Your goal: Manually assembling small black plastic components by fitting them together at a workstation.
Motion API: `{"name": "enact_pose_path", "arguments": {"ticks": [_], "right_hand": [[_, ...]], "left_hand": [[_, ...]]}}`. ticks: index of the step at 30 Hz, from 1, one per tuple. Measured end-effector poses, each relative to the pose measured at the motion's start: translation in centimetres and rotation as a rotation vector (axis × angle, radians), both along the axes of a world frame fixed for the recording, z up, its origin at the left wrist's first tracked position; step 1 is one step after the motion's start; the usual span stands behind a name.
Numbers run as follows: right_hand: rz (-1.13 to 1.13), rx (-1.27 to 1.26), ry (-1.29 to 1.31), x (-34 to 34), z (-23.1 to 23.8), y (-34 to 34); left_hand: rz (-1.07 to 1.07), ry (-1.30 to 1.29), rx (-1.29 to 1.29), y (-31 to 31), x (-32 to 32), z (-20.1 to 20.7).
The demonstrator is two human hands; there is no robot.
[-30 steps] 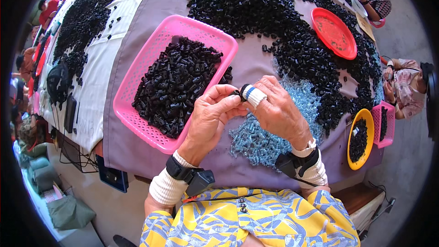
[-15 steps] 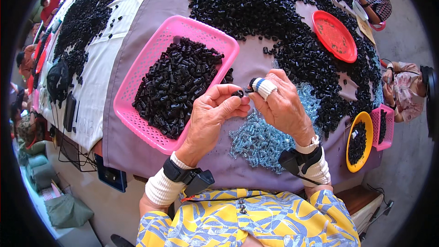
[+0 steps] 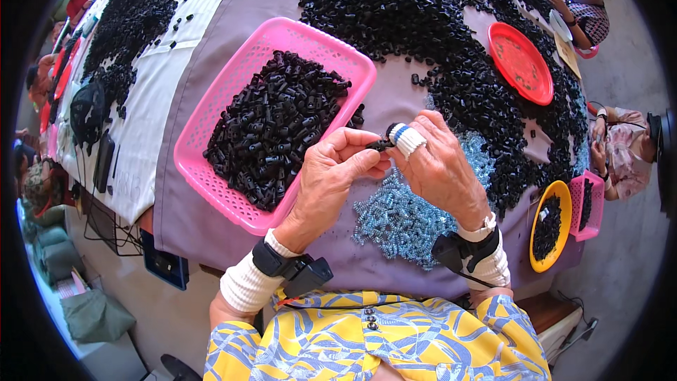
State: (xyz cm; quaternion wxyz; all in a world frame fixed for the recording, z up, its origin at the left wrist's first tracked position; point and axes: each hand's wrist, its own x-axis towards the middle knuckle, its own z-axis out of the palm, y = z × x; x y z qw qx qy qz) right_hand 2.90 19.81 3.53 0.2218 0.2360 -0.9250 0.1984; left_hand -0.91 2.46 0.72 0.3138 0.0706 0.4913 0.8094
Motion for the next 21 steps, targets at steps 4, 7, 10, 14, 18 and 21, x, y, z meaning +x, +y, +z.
{"name": "enact_pose_path", "arguments": {"ticks": [4, 7, 10, 14, 18, 21], "right_hand": [[-0.014, 0.001, -0.051, 0.2, 0.1, -0.1], [-0.021, 0.001, -0.043, 0.2, -0.3, 0.1], [-0.010, -0.006, -0.025, 0.1, -0.5, 0.4], [-0.013, 0.008, -0.012, 0.0, -0.6, 0.5], [-0.015, -0.048, -0.012, 0.1, -1.1, 0.5], [-0.026, -0.055, -0.021, 0.2, -1.2, 0.5]], "left_hand": [[-0.025, 0.005, -0.004, -0.1, 0.0, -0.2], [-0.035, -0.012, -0.001, 0.0, 0.0, -0.3], [-0.037, 0.005, 0.008, 0.0, 0.0, -0.6], [-0.042, 0.021, -0.036, -0.2, -0.1, -0.7], [-0.054, 0.034, -0.103, -0.2, -0.1, -0.5], [-0.063, 0.016, -0.095, -0.2, -0.1, -0.4]]}}
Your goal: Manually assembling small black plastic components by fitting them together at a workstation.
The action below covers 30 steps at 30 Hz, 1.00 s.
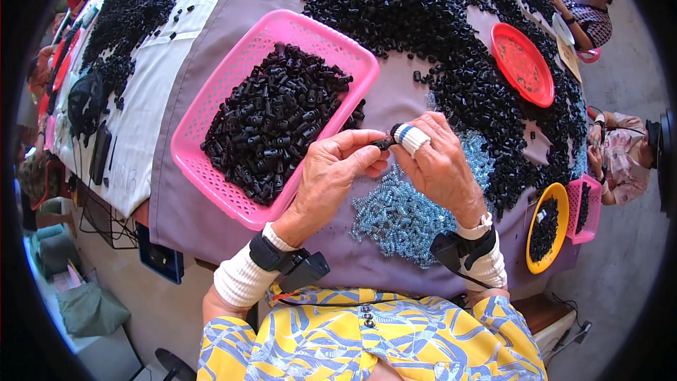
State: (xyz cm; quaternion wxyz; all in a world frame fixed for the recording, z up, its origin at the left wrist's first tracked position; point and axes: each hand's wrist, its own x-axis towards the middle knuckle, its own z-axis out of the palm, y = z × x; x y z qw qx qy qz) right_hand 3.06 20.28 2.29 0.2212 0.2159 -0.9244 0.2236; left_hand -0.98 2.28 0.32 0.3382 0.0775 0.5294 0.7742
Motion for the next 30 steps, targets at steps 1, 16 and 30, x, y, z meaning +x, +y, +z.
{"name": "enact_pose_path", "arguments": {"ticks": [1, 16, 30], "right_hand": [[-0.003, -0.010, -0.002, 0.0, -0.1, 0.0], [-0.052, 0.068, 0.035, 0.1, 0.3, -0.1], [-0.026, 0.068, 0.018, 0.2, 0.2, -0.8]], "left_hand": [[-0.002, -0.011, 0.003, 0.0, 0.0, 0.0], [0.033, 0.027, 0.016, 0.1, 0.2, -0.4], [0.114, 0.160, -0.046, 0.4, 0.5, -0.3]]}}
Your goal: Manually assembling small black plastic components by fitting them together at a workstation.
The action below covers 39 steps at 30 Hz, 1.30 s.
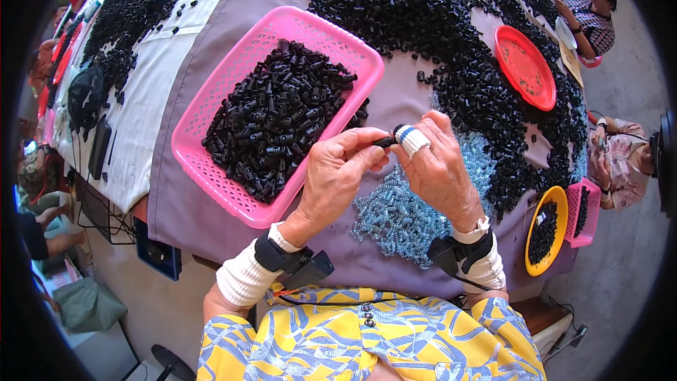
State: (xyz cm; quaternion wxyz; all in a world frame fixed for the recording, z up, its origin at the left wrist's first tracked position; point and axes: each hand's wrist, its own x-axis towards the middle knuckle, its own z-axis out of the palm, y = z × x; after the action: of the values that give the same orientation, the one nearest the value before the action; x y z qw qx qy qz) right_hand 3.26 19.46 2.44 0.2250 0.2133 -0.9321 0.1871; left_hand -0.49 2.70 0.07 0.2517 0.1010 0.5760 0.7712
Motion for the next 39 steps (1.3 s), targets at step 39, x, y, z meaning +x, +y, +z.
{"name": "enact_pose_path", "arguments": {"ticks": [39], "right_hand": [[0.086, -0.077, -0.046, -0.4, -1.8, 0.1]], "left_hand": [[0.039, -0.005, -0.061, 0.1, 0.0, -0.2]]}}
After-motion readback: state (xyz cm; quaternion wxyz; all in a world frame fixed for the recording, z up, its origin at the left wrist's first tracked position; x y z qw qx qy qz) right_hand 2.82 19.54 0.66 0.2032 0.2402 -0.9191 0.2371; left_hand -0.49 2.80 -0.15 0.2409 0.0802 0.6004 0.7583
